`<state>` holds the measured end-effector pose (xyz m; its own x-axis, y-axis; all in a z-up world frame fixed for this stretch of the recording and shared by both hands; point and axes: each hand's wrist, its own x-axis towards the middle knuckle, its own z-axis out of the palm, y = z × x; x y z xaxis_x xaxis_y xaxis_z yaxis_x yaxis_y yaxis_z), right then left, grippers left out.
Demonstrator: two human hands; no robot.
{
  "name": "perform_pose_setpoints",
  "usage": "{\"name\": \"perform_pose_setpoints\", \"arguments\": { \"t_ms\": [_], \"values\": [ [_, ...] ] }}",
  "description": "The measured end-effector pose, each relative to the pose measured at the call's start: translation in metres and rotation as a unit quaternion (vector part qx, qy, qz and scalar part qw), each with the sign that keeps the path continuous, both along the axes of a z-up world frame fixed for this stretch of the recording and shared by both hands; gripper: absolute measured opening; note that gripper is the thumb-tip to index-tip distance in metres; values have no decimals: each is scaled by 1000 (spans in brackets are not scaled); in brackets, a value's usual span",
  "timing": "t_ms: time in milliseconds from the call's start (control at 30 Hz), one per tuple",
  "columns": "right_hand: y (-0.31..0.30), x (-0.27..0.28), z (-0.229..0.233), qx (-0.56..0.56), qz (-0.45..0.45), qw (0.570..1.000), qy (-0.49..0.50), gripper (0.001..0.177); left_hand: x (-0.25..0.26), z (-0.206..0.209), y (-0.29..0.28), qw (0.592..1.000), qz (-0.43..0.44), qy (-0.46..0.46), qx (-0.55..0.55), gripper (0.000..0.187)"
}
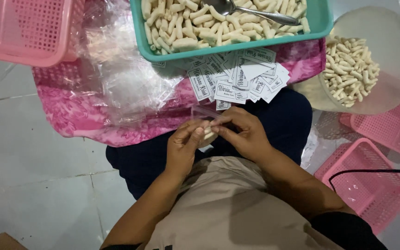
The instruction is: Packaging small snacks into plastic bags and adding labels manually
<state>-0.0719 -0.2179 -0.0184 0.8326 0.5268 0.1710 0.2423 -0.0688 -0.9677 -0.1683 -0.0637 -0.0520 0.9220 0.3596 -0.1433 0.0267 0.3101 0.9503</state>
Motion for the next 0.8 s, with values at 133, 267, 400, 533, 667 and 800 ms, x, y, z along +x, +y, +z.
{"name": "perform_pose_setpoints", "arguments": {
  "t_ms": [133, 267, 400, 533, 667, 800],
  "values": [
    [-3, 2, -12, 27, 9, 999, 25, 10, 5, 4, -1, 1000, 1, -16, 14, 20],
    [-6, 3, -17, 21, 3, 999, 30, 10, 4, 1, -5, 999, 6, -23, -32, 26],
    [-5, 2, -12, 7, 2, 1000, 20, 21, 2, 0, -1, 1000, -25, -15, -1, 28],
    [-11, 5, -6, 5, 12, 1000, -6, 8, 6, 15, -5, 999, -21, -34, -4, 33],
    [-11, 3, -3, -12, -6, 1000, -11, 9, 4, 19, -8, 995, -48, -20, -86, 35],
    [-12, -3, -11, 5, -5, 1000, 4, 10, -2, -22, -6, 984, -123, 19, -128, 49]
  ]
}}
